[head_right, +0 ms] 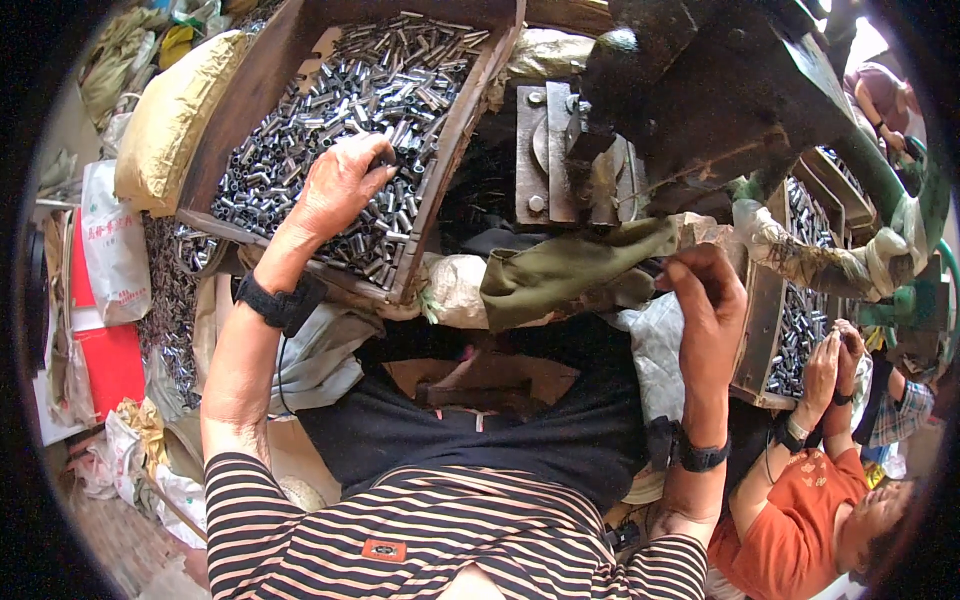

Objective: Manually assembling and processing small metal cylindrical components using a press machine.

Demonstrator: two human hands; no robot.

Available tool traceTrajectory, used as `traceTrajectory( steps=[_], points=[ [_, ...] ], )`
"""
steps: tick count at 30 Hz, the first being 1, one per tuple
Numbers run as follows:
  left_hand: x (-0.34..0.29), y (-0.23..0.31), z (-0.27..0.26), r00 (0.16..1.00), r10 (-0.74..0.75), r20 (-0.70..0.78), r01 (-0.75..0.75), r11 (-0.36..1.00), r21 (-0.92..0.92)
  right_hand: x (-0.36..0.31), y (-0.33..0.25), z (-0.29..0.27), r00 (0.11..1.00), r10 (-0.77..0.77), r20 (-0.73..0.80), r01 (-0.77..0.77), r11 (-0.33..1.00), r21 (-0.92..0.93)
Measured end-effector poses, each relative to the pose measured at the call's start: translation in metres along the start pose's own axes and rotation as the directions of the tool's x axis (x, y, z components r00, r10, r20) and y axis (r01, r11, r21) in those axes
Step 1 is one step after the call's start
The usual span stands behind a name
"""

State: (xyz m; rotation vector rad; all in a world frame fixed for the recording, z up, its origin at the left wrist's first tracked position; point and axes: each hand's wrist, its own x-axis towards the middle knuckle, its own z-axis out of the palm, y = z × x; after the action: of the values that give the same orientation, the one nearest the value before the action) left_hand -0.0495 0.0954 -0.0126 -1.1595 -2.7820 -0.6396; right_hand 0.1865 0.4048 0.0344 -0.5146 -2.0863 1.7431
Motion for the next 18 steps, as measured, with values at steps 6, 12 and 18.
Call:
traceTrajectory(
  steps=[6, 12, 18],
  points=[
    [-0.029, -0.012, -0.022, 0.998, -0.065, 0.025, 0.067, 0.994, -0.086, 0.021, -0.012, 0.053, 0.971, 0.022, 0.237, 0.024, 0.982, -0.189],
    [-0.037, -0.002, -0.018, 0.999, -0.021, 0.037, 0.024, 0.996, -0.088, 0.042, -0.019, 0.098, 0.9, 0.013, 0.436, 0.093, 0.971, -0.222],
    [-0.039, 0.003, -0.013, 0.992, -0.031, 0.123, 0.021, 0.996, 0.085, 0.06, -0.013, 0.129, 0.887, -0.023, 0.461, 0.117, 0.977, -0.177]
  ],
)
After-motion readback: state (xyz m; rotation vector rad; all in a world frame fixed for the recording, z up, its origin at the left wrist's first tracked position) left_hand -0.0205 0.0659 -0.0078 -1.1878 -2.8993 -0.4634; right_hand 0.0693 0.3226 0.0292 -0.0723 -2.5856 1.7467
